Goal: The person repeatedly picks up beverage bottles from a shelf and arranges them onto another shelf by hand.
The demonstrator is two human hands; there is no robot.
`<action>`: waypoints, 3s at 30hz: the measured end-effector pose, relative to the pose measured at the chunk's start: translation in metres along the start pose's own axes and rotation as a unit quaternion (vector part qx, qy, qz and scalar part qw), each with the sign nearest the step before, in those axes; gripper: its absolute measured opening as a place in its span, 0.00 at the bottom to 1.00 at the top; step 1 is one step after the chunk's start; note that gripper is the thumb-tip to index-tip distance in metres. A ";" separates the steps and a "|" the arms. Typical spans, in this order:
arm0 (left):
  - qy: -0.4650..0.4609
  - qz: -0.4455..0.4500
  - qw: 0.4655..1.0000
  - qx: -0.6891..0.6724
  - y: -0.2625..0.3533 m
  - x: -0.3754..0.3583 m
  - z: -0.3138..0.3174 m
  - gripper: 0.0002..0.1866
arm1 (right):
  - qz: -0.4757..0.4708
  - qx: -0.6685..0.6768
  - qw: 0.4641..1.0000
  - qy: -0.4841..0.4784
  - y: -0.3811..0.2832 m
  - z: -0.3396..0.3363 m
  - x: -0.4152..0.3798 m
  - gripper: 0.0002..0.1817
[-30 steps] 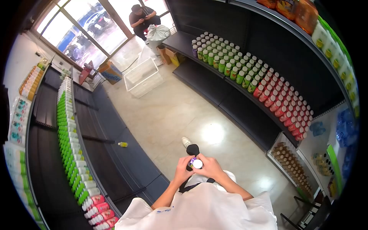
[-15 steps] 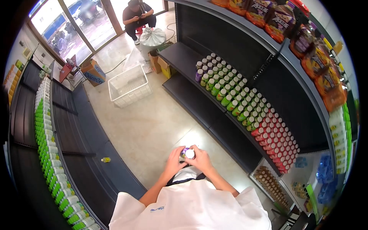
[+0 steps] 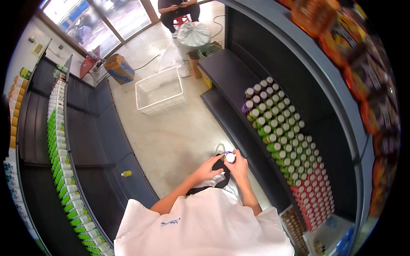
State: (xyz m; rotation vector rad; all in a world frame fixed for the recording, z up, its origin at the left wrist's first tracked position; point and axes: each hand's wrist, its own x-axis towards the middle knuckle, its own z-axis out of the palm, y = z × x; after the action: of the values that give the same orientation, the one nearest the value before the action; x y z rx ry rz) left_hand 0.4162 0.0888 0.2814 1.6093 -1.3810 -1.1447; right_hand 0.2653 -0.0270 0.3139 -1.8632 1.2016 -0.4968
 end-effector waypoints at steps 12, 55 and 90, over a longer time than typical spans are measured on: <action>0.093 -0.050 0.989 -0.101 -0.053 0.221 -0.047 0.36 | -0.019 -0.121 0.992 -0.015 0.009 0.003 0.223 0.23; 0.481 -0.455 0.749 -0.028 -0.274 0.011 -0.141 0.16 | 0.075 -0.020 0.946 -0.315 0.118 0.101 0.301 0.12; 0.699 -0.499 0.091 -0.503 0.011 -0.124 0.616 0.20 | -0.144 -0.312 0.567 -0.748 0.151 0.299 -0.133 0.21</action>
State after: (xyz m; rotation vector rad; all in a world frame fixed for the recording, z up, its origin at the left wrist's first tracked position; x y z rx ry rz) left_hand -0.1684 0.2269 0.0972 1.0989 1.7804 -0.1276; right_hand 0.3306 0.1932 0.0357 -2.0093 -0.2302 1.3904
